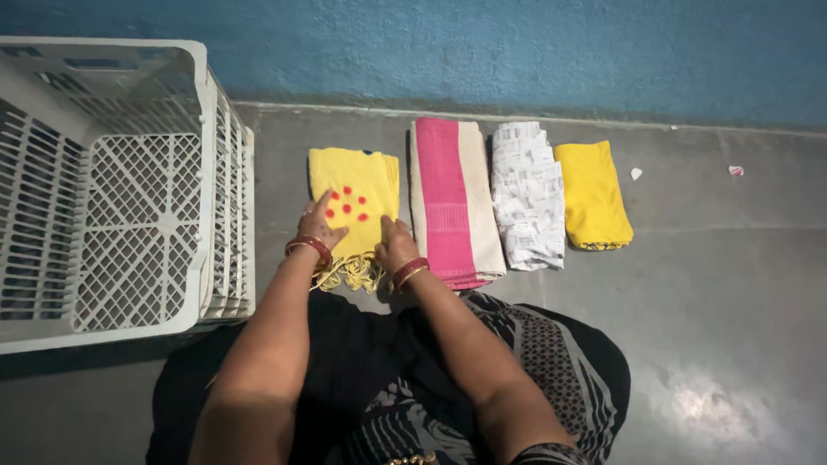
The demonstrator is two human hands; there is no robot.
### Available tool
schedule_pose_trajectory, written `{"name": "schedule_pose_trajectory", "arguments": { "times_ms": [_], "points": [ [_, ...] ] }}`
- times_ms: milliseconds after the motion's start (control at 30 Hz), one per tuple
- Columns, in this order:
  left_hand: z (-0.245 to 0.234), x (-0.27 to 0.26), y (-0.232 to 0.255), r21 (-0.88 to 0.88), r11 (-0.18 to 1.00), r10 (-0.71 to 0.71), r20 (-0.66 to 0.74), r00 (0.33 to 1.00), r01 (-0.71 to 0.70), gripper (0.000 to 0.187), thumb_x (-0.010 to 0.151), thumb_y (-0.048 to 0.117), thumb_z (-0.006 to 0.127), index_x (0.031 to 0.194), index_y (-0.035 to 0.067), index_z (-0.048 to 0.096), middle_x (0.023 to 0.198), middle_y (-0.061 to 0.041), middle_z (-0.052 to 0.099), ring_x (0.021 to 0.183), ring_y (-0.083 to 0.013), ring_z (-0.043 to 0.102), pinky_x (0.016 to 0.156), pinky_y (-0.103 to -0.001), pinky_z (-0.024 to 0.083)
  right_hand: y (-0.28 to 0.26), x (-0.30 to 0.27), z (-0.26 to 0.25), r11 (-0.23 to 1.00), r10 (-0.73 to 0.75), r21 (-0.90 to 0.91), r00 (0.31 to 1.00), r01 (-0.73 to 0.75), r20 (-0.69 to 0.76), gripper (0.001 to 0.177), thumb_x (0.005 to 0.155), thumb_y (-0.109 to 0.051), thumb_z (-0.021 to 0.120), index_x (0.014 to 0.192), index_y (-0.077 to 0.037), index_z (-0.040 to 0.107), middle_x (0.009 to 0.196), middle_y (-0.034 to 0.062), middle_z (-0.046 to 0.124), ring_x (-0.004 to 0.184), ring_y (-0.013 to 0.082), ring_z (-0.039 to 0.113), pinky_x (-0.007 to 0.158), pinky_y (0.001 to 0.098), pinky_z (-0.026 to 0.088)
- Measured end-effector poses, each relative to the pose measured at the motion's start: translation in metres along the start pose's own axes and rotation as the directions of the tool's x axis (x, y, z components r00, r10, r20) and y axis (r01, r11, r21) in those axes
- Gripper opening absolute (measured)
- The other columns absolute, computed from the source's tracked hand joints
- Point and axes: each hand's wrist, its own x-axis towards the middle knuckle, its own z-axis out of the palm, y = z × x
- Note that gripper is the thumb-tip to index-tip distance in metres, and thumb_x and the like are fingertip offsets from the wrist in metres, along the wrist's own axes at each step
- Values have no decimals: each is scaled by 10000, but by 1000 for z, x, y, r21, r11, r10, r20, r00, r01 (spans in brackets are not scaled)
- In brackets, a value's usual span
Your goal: The person folds several pieces of cloth on the floor and places them into a white plastic basket. The person folds a pink and white striped cloth, a yellow cloth with red dots, a white patterned cloth, and a solid yellow cloth, placing each into the basket after folding.
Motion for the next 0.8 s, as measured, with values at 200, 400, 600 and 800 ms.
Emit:
{"name": "schedule_pose_trajectory", "arguments": {
  "times_ms": [200,400,600,800],
  "points": [
    [-3,-8,17,159,985,-84,59,995,74,1003,758,320,874,1591,285,318,1581,-259,317,1428,-430,389,1152,-443,381,7,1,4,992,-25,-125,999,22,-22,661,837,-97,680,1464,-93,471,1343,339,533,1190,508,574,1016,524,506],
    [-16,-16,47,264,958,-105,-43,994,113,919,730,313,908,1502,174,430,1625,-228,238,1479,-426,323,1168,-442,354,11,-7,3,988,-87,-134,996,81,-36,672,852,-120,675,1482,-68,445,1370,368,488,1155,541,545,977,546,495],
    [-43,-43,87,7,999,38,-167,985,-38,684,756,241,852,1374,117,586,1660,-237,273,1389,-405,489,1124,-410,455,-24,-28,-20,982,-78,-174,996,67,-53,599,905,-159,650,1451,-32,439,1340,281,548,1142,501,570,956,552,498],
    [-76,-77,129,-30,989,145,-40,989,-146,525,834,274,808,1310,121,647,1616,-227,337,1451,-382,398,1163,-444,366,-45,-39,-49,965,-41,-259,999,34,-23,413,856,-191,697,1216,-32,571,1218,224,621,1073,434,604,903,531,505]
  ]
}}
